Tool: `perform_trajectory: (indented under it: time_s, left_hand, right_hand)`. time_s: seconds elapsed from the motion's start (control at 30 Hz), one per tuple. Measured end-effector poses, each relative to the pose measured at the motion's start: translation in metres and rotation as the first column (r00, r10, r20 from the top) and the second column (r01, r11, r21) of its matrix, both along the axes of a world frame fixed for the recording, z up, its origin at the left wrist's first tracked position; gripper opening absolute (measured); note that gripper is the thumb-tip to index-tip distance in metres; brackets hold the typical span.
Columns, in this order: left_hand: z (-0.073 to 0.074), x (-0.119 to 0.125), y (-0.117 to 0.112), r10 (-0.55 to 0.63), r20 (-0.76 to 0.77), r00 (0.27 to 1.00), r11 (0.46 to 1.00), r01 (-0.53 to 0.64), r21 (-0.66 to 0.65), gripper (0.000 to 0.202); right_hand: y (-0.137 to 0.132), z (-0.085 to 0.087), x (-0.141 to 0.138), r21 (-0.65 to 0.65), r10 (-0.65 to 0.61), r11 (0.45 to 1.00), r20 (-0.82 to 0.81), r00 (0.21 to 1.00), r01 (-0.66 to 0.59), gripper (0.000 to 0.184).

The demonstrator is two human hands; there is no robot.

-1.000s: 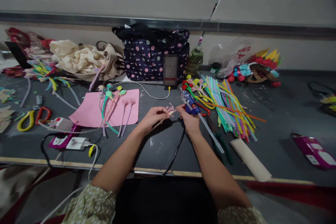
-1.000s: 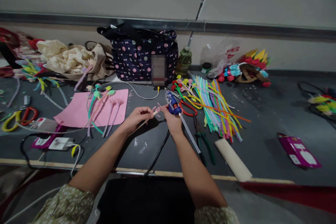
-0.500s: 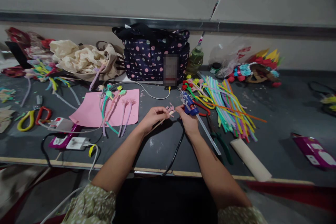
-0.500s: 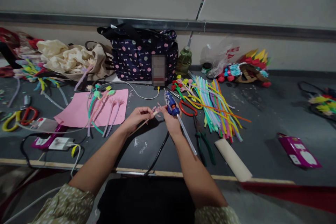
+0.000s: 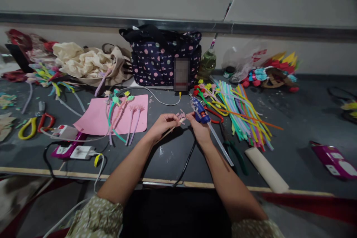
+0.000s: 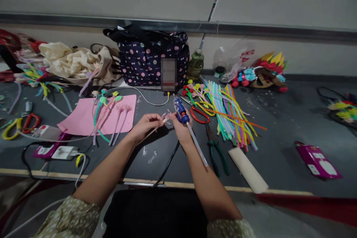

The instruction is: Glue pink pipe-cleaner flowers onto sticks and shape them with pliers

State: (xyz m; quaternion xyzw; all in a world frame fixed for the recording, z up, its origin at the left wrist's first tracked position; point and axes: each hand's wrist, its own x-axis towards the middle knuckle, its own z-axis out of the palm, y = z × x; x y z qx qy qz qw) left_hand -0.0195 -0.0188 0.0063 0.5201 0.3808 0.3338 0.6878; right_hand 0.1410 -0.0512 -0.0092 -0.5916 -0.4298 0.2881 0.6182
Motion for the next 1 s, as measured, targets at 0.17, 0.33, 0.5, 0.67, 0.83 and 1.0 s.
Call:
perform_trajectory:
  time_s: [0.17, 0.33, 0.5, 0.67, 0.83, 1.0]
  left_hand:
    - [-0.0010, 0.0000, 0.0006, -0.007, 0.000, 1.000, 1.000, 0.007, 0.013, 0.020]
    - [-0.0029, -0.0001, 0.0008, -0.007, -0.006, 1.000, 1.000, 0.007, 0.018, 0.019]
    - [-0.0032, -0.0008, 0.0009, -0.013, -0.010, 1.000, 1.000, 0.013, 0.026, 0.019]
    - [-0.0026, -0.0007, 0.0005, -0.009, -0.013, 1.000, 1.000, 0.009, 0.024, 0.020]
    - [-0.0019, -0.0003, 0.0000, -0.015, -0.019, 1.000, 1.000, 0.015, 0.026, 0.021]
    - [-0.0015, -0.0004, 0.0004, -0.010, -0.018, 1.000, 1.000, 0.010, 0.017, 0.022]
  right_hand:
    - [0.0000, 0.0025, -0.0010, 0.022, -0.022, 1.000, 0.011, 1.000, 0.022, 0.030]
    - [0.0004, 0.0000, 0.0001, 0.022, -0.044, 0.999, 0.018, 0.999, 0.043, 0.030]
    - [0.0011, -0.0021, 0.0011, 0.046, -0.037, 0.998, 0.032, 0.999, 0.036, 0.028]
    - [0.0005, -0.0016, 0.0010, 0.033, -0.036, 0.999, 0.057, 0.998, 0.034, 0.030]
    - [0.0003, -0.0016, -0.0003, 0.043, -0.037, 0.998, 0.044, 0.998, 0.035, 0.028]
    - [0.0006, -0.0016, 0.0001, 0.056, -0.028, 0.998, 0.043, 0.999, 0.025, 0.028]
